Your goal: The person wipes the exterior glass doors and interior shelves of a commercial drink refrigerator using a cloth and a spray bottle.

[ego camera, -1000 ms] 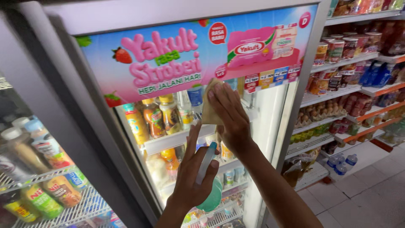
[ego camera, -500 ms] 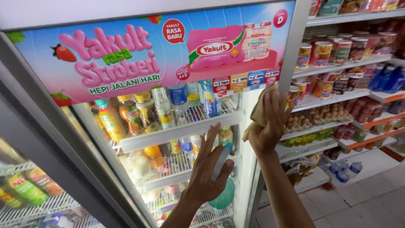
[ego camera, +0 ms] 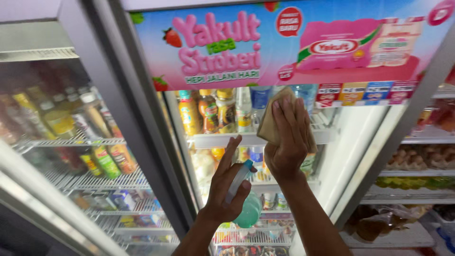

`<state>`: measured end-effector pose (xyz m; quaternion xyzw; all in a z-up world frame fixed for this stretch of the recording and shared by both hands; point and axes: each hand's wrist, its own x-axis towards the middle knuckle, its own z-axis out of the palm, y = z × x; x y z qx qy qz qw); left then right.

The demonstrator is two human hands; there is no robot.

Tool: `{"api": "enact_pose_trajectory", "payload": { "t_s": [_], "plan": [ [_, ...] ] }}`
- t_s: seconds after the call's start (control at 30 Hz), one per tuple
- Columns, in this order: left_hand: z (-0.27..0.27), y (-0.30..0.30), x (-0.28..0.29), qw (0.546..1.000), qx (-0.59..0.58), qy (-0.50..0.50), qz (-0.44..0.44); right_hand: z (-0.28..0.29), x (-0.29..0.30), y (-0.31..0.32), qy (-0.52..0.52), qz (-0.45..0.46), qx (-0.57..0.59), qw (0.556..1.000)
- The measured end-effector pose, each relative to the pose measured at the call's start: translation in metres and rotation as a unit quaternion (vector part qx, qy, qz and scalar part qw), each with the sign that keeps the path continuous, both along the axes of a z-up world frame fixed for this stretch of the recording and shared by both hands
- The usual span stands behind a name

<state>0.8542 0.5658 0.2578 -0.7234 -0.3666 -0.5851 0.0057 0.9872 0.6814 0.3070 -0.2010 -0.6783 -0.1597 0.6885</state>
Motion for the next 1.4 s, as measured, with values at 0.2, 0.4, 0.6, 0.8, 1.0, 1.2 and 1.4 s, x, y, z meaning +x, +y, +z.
{"api": "enact_pose_trajectory", "payload": {
  "t_s": [0.2, 0.4, 0.6, 0.8, 1.0, 1.2, 1.4],
  "plan": [
    [0.009, -0.039, -0.055, 0.993, 0.048, -0.028, 0.102, 0.032, -0.081, -0.040, -0.078, 0.056, 0.017, 0.995],
    [-0.002, -0.060, -0.091, 0.994, 0.070, -0.031, 0.077, 0.044, -0.145, -0.060, -0.128, 0.055, 0.070, 0.988],
    [-0.006, -0.071, -0.112, 0.992, -0.016, -0.062, 0.109, 0.008, -0.122, -0.050, -0.226, -0.015, 0.130, 0.965],
    [-0.005, -0.067, -0.116, 0.992, -0.054, -0.066, 0.090, -0.003, -0.081, -0.032, -0.221, -0.044, 0.129, 0.966],
    [-0.011, -0.064, -0.114, 0.994, -0.020, -0.069, 0.087, 0.029, -0.122, -0.044, -0.128, 0.027, 0.035, 0.991],
    [-0.014, -0.060, -0.112, 0.995, 0.020, -0.053, 0.077, 0.018, -0.133, -0.052, -0.202, -0.032, 0.115, 0.972],
    [-0.017, -0.060, -0.111, 0.996, 0.017, -0.066, 0.063, 0.020, -0.100, -0.038, -0.201, -0.029, 0.132, 0.970]
  ]
}}
